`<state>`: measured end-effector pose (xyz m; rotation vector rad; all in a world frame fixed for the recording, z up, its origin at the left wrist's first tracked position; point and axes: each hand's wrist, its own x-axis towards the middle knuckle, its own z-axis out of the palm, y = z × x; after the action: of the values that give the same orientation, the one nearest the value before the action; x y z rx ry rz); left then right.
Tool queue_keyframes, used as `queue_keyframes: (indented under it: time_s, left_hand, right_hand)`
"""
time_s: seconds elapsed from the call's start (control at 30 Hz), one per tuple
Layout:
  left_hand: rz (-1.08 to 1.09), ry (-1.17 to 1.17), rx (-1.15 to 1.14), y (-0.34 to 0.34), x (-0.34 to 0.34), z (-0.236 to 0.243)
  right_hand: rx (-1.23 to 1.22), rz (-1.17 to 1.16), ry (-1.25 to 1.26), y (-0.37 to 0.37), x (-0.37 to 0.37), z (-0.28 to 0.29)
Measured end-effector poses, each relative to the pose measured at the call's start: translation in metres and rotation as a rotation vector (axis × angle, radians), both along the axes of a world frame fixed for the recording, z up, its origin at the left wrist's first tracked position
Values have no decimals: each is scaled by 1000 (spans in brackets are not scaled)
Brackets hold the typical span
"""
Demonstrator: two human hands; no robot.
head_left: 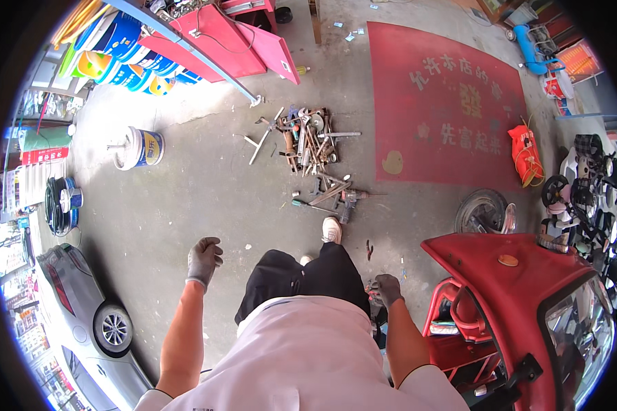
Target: The person works inside the open compartment of a red three-wheeled vehicle, stripping wire insulation, twisting conductors, and crimping metal terminals onto wires using pliers. The person then picks up a small black plastic component from the floor and holds it in both hands.
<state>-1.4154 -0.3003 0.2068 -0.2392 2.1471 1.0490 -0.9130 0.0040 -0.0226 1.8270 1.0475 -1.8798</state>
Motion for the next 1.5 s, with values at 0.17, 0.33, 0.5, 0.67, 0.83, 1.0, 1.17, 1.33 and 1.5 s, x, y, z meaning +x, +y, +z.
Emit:
queue_keyframes:
  time_s: [0.17,0.33,0.5,0.67,0.83,1.0,1.17,1.33,1.5]
  left_hand:
    - [-24,25,-327,-69,-70,-39]
    - [-52,-339,-561,-85,-124,-72]
    - [-292,-409,-552,-92,-206,-144]
    - [-274,-267,-269,17,-307,-146]
    - [-233,-271,-566,-51,-349,-215]
    - [-290,-383,-780,-153,-373,-268]
    - [-426,-331,-810,-139,-377,-284]
    - [-337,-239,-671,0,-389,-247]
    - [-436,-2,-395,99,-378,-265]
  right_hand:
    - [157,-149,133,51,-103,42]
    - [244,-316,95,91,-137,51]
    - [274,-313,-67,80,-196,41]
    - [284,89,-134,28,-259,-61]
    - [377,266,-302,42,-401,-313]
    - [578,39,-278,158,-503,-495]
    - [592,114,-212,192,-494,-534]
    - [539,31,-159,104,-482,-474]
    - [819,165,-198,159,-502,-506]
